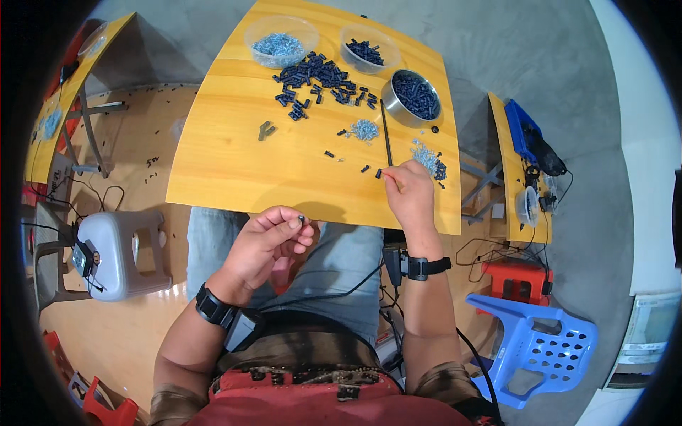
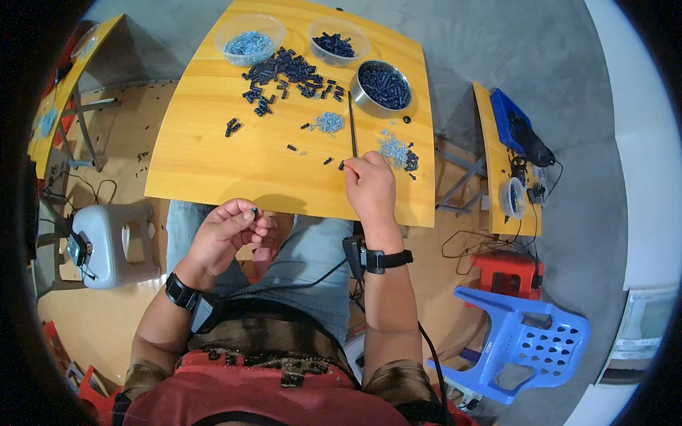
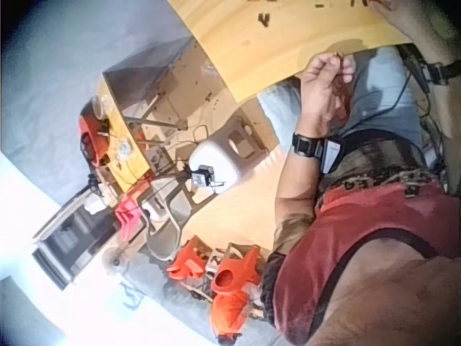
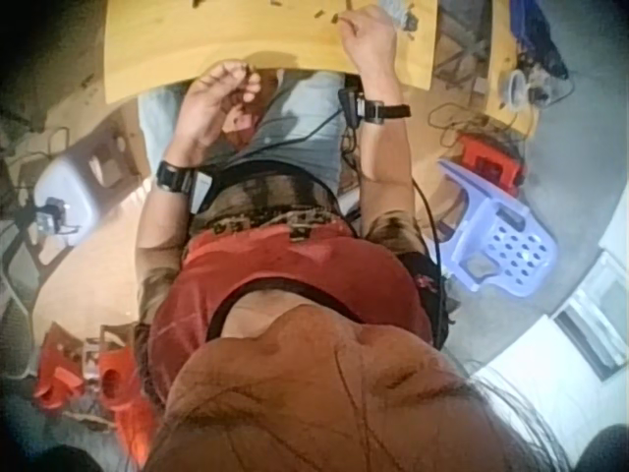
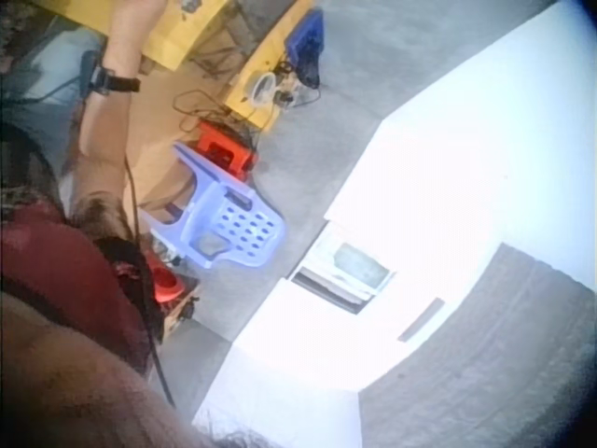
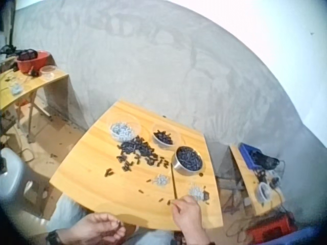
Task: Assembling small plastic and metal components at a workbench.
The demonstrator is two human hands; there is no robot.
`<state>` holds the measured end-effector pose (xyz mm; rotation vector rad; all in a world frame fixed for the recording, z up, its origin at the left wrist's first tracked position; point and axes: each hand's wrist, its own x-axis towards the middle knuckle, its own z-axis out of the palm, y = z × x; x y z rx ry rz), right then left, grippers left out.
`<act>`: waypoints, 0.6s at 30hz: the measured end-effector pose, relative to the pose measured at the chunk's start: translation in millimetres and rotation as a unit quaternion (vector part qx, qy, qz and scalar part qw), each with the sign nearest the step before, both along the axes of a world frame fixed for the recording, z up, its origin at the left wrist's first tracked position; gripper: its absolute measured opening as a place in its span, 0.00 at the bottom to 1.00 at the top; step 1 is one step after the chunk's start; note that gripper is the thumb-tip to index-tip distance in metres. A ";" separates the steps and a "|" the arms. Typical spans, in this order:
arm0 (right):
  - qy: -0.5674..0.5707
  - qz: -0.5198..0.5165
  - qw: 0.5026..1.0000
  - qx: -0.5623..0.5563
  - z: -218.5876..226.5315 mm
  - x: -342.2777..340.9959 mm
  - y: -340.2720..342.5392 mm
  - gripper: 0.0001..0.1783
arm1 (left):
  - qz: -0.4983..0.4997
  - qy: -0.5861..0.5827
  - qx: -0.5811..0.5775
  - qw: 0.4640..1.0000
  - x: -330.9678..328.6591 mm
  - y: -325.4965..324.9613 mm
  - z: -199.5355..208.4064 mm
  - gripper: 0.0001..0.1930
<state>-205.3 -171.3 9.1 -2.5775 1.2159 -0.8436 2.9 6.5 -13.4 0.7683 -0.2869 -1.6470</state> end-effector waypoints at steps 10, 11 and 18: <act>-0.004 0.054 0.998 0.026 4.2 15.9 -5.3 0.05 | 0.003 0.003 0.008 1.000 -0.2 -4.0 0.0 0.06; 0.012 0.061 0.998 0.033 3.3 17.7 -6.2 0.05 | 0.004 0.003 0.008 1.000 -0.5 -4.9 0.6 0.06; 0.051 0.081 0.995 0.028 -3.3 29.7 -11.7 0.04 | 0.005 0.009 0.014 1.000 3.7 -5.0 1.2 0.07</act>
